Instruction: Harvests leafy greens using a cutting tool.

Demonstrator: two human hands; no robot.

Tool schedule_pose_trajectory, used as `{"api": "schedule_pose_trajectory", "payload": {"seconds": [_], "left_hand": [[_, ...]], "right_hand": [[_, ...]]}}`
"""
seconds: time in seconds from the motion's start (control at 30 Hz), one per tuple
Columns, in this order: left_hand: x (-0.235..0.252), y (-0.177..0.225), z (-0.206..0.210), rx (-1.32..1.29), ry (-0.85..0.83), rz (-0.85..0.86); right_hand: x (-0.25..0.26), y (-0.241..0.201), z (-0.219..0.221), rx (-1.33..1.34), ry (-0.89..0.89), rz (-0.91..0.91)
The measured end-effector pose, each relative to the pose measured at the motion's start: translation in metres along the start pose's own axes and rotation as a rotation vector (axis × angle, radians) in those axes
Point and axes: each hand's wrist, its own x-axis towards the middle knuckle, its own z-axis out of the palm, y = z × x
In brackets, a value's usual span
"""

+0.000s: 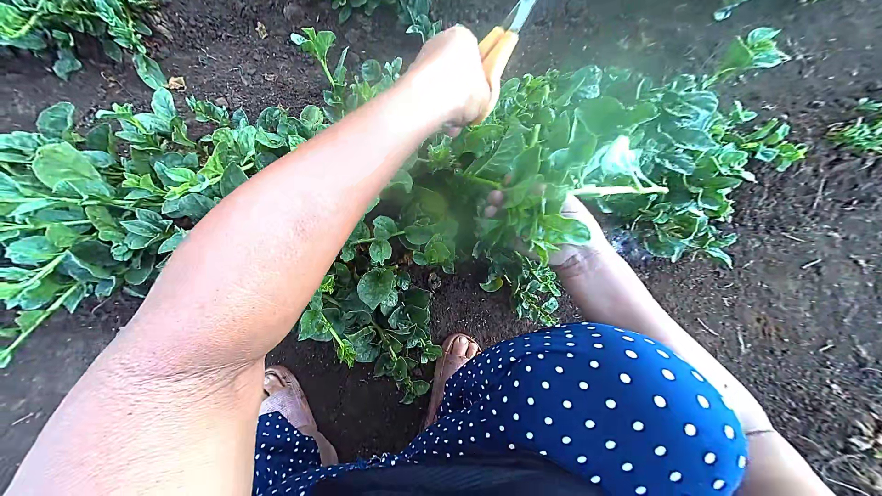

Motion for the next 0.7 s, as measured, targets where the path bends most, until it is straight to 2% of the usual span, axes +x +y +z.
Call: {"api": "schedule_pose_trajectory", "payload": {"seconds": [0.07, 0.23, 0.33, 0.43, 0.47, 0.53, 0.63, 0.7], "left_hand": [[-0.002, 0.003, 0.003, -0.002, -0.001, 0.026], [-0.011, -0.011, 0.003, 0.091, 0.042, 0.111], [-0.023, -0.054, -0.014, 0.146, 0.287, 0.145], [-0.056, -0.117, -0.009, 0.034, 0.487, 0.241], [-0.068, -0.135, 0.005, -0.046, 0.486, 0.292], [-0.083, -0.157, 0.039, -0.153, 0.354, 0.318], [-0.078, -0.159, 0.075, -0.056, 0.134, 0.159], [-0.074, -0.157, 0.084, 0.015, 0.175, 0.122]], "right_hand": [[0.004, 0.0, 0.006, 0.031, 0.053, 0.002], [-0.004, -0.006, -0.017, 0.016, -0.131, -0.052], [-0.011, -0.013, -0.027, -0.007, -0.205, -0.142], [-0.015, -0.019, -0.036, 0.0, -0.259, -0.2], [-0.016, -0.021, -0.037, 0.01, -0.282, -0.214], [-0.016, -0.024, -0.039, 0.046, -0.35, -0.245], [-0.017, -0.026, -0.032, 0.109, -0.323, -0.308], [-0.018, -0.026, -0.027, 0.134, -0.309, -0.296]]}}
